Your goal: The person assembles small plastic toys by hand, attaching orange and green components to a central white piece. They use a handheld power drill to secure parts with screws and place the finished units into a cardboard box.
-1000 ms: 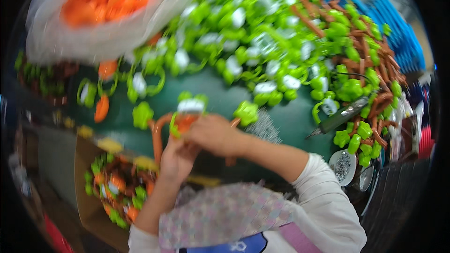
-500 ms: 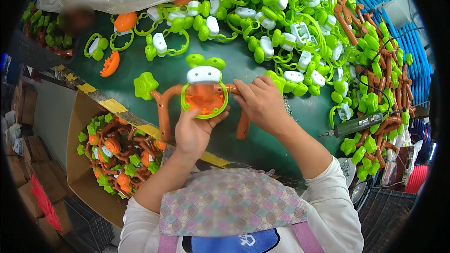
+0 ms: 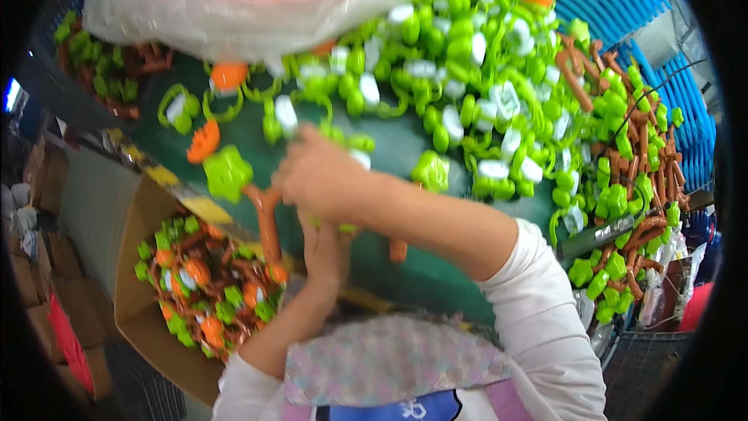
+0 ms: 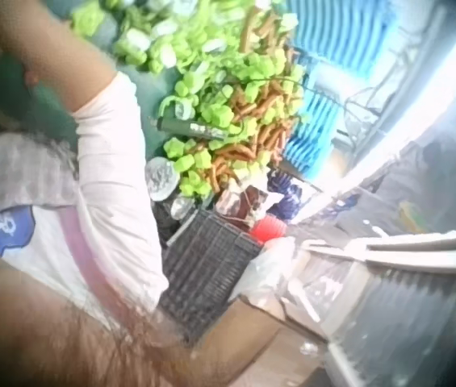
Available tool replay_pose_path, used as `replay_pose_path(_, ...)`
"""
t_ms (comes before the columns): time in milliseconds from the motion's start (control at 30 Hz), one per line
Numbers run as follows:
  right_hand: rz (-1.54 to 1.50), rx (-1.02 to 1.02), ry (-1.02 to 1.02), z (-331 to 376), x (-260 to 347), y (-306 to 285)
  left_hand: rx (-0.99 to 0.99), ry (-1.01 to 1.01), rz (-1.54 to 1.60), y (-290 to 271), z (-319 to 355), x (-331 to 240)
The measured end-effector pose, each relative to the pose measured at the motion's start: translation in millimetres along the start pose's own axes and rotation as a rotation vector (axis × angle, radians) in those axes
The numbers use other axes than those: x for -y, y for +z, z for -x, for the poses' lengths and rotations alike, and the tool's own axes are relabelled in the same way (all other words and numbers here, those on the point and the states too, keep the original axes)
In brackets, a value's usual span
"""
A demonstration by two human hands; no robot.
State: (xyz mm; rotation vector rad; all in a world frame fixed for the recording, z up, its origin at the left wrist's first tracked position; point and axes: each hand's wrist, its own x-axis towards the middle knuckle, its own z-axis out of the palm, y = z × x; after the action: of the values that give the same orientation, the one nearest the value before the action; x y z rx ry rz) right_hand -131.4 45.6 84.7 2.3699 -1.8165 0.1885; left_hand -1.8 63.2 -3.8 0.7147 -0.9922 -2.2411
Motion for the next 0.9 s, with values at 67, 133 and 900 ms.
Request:
replay_pose_path(67,-0.135,0.277,-0.050,-23,-10,-12,0.037,0.114,0.077,-2,-6,-4)
replay_pose_path(133,-0.358,0.175,-0.069,-14,-32,-8,0.132,0.096,0.081,-5,-9,-8)
replay_pose_path(900,0.334,-0.611,0.557,-220,-426,-77,0.097,-0.366,-0.078,-114,-3,98)
